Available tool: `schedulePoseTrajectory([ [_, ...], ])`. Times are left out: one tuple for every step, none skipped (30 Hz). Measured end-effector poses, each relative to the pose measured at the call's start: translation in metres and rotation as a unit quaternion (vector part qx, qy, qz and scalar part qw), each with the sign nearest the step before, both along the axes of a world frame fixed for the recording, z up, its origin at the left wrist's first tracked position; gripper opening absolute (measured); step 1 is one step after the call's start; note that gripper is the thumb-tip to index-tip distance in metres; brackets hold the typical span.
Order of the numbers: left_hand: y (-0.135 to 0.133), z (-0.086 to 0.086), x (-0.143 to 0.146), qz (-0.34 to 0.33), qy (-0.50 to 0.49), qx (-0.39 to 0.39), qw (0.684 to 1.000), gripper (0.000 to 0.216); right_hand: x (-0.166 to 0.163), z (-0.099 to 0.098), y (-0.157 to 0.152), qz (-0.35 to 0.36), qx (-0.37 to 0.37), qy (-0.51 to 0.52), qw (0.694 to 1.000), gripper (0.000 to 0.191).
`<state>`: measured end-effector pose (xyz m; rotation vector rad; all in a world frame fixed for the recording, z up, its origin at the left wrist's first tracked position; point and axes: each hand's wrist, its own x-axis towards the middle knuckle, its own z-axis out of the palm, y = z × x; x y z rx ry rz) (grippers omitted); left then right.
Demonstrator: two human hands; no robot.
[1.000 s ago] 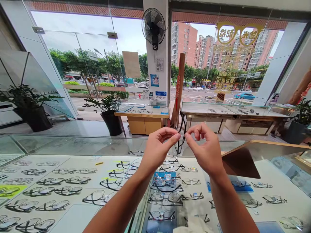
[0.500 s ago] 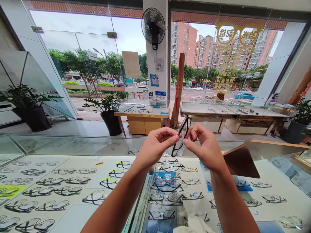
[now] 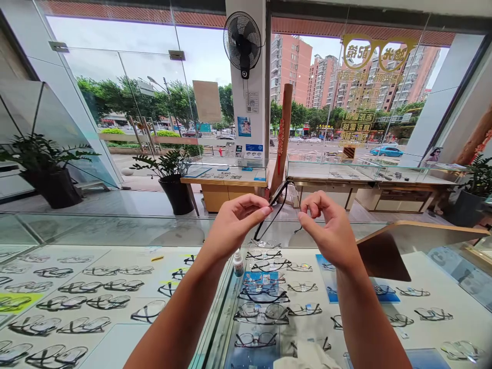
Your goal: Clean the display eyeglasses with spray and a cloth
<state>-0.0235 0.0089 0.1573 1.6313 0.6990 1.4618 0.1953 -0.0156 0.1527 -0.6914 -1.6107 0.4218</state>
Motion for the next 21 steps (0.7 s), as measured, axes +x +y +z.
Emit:
schedulePoseTrajectory([
  [0.000,0.001,-0.001,0.004,-0.001,-0.001,1.000,0.022,0.001,0.001,0.000,-0.013,0.008,-0.001,1.000,0.027],
  [0.001,0.001,-0.002,0.008,-0.001,-0.001,1.000,0.022,0.002,0.001,0.000,-0.024,0.014,-0.002,1.000,0.027],
  [0.001,0.002,-0.003,0.011,-0.001,-0.001,1.000,0.023,0.003,0.002,0.000,-0.032,0.018,-0.002,0.999,0.027],
  [0.001,0.003,-0.003,0.014,-0.001,0.000,1.000,0.023,0.004,0.002,-0.001,-0.038,0.021,-0.002,0.999,0.027],
  [0.001,0.003,-0.004,0.016,0.001,0.001,1.000,0.023,0.005,0.003,-0.001,-0.043,0.022,-0.002,0.999,0.026],
  [0.001,0.004,-0.004,0.019,0.002,0.001,1.000,0.023,0.006,0.003,-0.001,-0.048,0.024,-0.004,0.999,0.027],
  [0.001,0.004,-0.004,0.021,0.003,0.001,1.000,0.023,0.006,0.004,-0.002,-0.054,0.026,-0.004,0.998,0.027],
  [0.001,0.004,-0.005,0.024,0.002,0.002,1.000,0.024,0.007,0.004,-0.002,-0.061,0.029,-0.005,0.998,0.027],
  [0.001,0.004,-0.005,0.026,0.002,0.003,1.000,0.024,0.008,0.004,-0.002,-0.068,0.031,-0.006,0.997,0.027],
  [0.001,0.005,-0.005,0.028,0.004,0.004,1.000,0.024,0.009,0.005,-0.002,-0.075,0.033,-0.007,0.997,0.027],
  [0.001,0.005,-0.005,0.029,0.004,0.006,1.000,0.024,0.010,0.005,-0.003,-0.082,0.036,-0.007,0.996,0.028],
  [0.001,0.005,-0.005,0.029,0.006,0.007,1.000,0.024,0.010,0.005,-0.002,-0.091,0.039,-0.006,0.995,0.028],
  [0.001,0.005,-0.005,0.026,0.010,0.006,1.000,0.024,0.011,0.005,-0.002,-0.101,0.044,-0.005,0.994,0.027],
  [0.001,0.005,-0.005,0.023,0.015,0.004,1.000,0.024,0.011,0.005,-0.002,-0.112,0.050,-0.003,0.992,0.027],
  [0.001,0.005,-0.005,0.017,0.020,0.001,1.000,0.025,0.011,0.004,-0.001,-0.125,0.059,-0.001,0.990,0.027],
  [0.002,0.005,-0.004,0.010,0.027,-0.003,1.000,0.025,0.011,0.004,-0.001,-0.138,0.068,-0.001,0.988,0.027],
  [0.002,0.004,-0.004,0.001,0.035,-0.007,0.999,0.025,0.010,0.004,0.000,-0.152,0.078,-0.002,0.985,0.026],
  [0.002,0.004,-0.004,-0.009,0.044,-0.012,0.999,0.025,0.010,0.004,0.000,-0.166,0.088,-0.005,0.982,0.026],
  [0.002,0.004,-0.004,-0.018,0.050,-0.017,0.998,0.026,0.009,0.004,0.000,-0.183,0.100,-0.008,0.978,0.026],
  [0.002,0.003,-0.003,-0.026,0.053,-0.020,0.998,0.027,0.008,0.004,-0.001,-0.199,0.114,-0.008,0.973,0.027],
  [0.002,0.003,-0.003,-0.029,0.055,-0.022,0.998,0.027,0.006,0.004,-0.003,-0.214,0.130,-0.002,0.968,0.027],
])
